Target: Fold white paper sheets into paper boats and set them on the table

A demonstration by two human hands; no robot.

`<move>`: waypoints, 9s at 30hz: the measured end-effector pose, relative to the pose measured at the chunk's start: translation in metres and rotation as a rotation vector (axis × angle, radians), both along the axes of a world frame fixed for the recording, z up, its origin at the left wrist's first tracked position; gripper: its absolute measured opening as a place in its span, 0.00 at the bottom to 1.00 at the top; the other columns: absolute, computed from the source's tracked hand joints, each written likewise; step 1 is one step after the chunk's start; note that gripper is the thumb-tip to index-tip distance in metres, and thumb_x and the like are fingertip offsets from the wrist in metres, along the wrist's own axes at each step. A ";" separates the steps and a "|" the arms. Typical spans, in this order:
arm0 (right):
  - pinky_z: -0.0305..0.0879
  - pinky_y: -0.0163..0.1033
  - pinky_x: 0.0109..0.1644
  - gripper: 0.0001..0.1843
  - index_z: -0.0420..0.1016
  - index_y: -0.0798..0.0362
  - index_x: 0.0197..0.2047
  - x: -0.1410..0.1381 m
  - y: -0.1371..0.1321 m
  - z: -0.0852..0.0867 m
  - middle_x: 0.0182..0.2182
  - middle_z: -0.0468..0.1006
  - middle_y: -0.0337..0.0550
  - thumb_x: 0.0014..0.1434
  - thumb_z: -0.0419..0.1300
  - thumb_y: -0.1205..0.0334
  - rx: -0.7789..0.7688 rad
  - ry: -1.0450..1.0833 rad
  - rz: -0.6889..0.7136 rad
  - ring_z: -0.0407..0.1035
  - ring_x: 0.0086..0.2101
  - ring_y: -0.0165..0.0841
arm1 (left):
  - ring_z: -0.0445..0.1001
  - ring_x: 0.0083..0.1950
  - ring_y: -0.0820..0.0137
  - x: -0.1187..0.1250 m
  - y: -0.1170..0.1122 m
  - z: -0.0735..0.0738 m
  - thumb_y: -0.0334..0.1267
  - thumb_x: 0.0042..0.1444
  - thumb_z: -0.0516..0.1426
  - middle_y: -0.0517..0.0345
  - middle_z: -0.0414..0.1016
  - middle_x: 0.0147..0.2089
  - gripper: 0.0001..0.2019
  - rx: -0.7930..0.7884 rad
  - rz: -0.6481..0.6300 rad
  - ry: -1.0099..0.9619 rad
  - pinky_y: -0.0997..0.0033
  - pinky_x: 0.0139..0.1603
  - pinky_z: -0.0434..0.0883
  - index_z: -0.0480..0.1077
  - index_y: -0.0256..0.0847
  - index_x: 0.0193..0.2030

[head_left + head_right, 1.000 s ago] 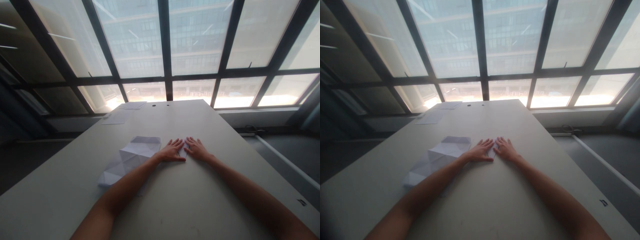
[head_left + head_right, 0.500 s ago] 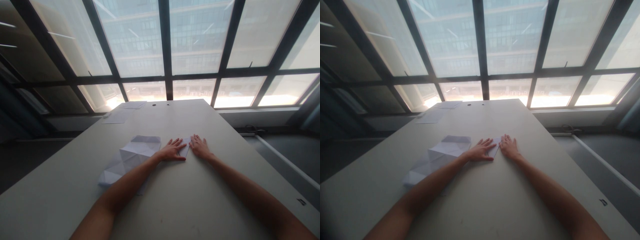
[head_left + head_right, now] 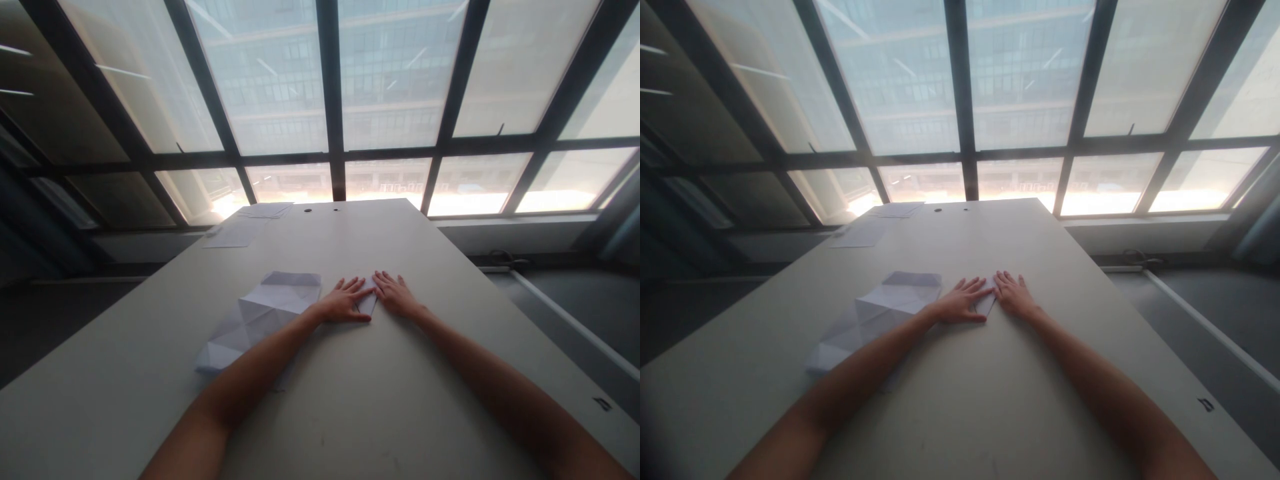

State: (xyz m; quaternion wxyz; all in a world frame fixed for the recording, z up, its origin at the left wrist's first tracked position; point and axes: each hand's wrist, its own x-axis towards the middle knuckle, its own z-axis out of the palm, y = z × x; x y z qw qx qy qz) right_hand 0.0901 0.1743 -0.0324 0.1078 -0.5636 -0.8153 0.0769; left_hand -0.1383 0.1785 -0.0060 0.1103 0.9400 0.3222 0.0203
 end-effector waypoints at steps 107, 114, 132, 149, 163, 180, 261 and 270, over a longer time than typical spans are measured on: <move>0.57 0.42 0.61 0.19 0.76 0.57 0.55 0.004 -0.002 0.003 0.57 0.74 0.56 0.65 0.54 0.59 0.241 0.050 -0.126 0.65 0.56 0.43 | 0.46 0.76 0.58 0.011 -0.004 -0.010 0.47 0.69 0.47 0.46 0.51 0.74 0.28 0.108 0.220 -0.093 0.48 0.73 0.46 0.53 0.38 0.72; 0.57 0.43 0.60 0.19 0.76 0.57 0.55 0.003 0.000 -0.001 0.56 0.73 0.57 0.65 0.55 0.58 0.249 0.064 -0.139 0.65 0.56 0.43 | 0.56 0.72 0.60 0.007 0.003 -0.016 0.36 0.66 0.52 0.49 0.61 0.70 0.23 0.215 0.227 -0.218 0.54 0.71 0.55 0.62 0.44 0.68; 0.58 0.38 0.52 0.11 0.78 0.53 0.44 0.003 -0.005 0.007 0.45 0.75 0.50 0.64 0.57 0.59 0.264 0.059 -0.169 0.65 0.48 0.39 | 0.68 0.65 0.60 0.008 -0.003 -0.005 0.49 0.61 0.58 0.49 0.76 0.57 0.20 0.232 0.190 -0.240 0.57 0.68 0.60 0.72 0.44 0.56; 0.57 0.41 0.52 0.20 0.78 0.50 0.51 0.001 -0.008 0.009 0.45 0.75 0.50 0.65 0.57 0.46 0.218 0.118 -0.090 0.66 0.48 0.40 | 0.56 0.72 0.58 0.006 0.001 -0.012 0.52 0.68 0.48 0.40 0.58 0.71 0.30 0.182 0.264 -0.100 0.56 0.70 0.54 0.56 0.35 0.70; 0.58 0.41 0.53 0.19 0.77 0.50 0.52 0.001 -0.008 0.007 0.46 0.75 0.48 0.60 0.64 0.52 0.218 0.148 -0.075 0.66 0.48 0.40 | 0.65 0.67 0.59 0.013 -0.004 -0.008 0.30 0.66 0.46 0.33 0.66 0.64 0.22 0.310 0.280 -0.025 0.61 0.65 0.62 0.60 0.28 0.66; 0.67 0.41 0.47 0.31 0.61 0.52 0.65 -0.006 -0.005 0.003 0.45 0.78 0.47 0.59 0.58 0.59 0.317 0.492 -0.203 0.72 0.41 0.38 | 0.76 0.55 0.57 0.012 -0.003 -0.002 0.37 0.70 0.44 0.41 0.72 0.61 0.23 0.169 0.492 -0.292 0.62 0.55 0.71 0.56 0.38 0.70; 0.50 0.49 0.69 0.29 0.64 0.52 0.67 -0.005 -0.006 0.001 0.64 0.66 0.53 0.63 0.58 0.59 0.130 0.235 0.194 0.59 0.64 0.40 | 0.40 0.77 0.63 0.006 0.003 -0.010 0.56 0.70 0.37 0.51 0.42 0.76 0.32 0.082 0.102 -0.029 0.52 0.73 0.41 0.41 0.44 0.76; 0.49 0.57 0.68 0.25 0.73 0.45 0.60 -0.004 -0.011 0.006 0.59 0.74 0.48 0.59 0.63 0.53 0.173 0.252 0.249 0.65 0.61 0.44 | 0.68 0.61 0.62 0.005 0.005 -0.008 0.48 0.68 0.48 0.53 0.73 0.59 0.19 0.187 0.198 -0.186 0.62 0.66 0.60 0.73 0.47 0.57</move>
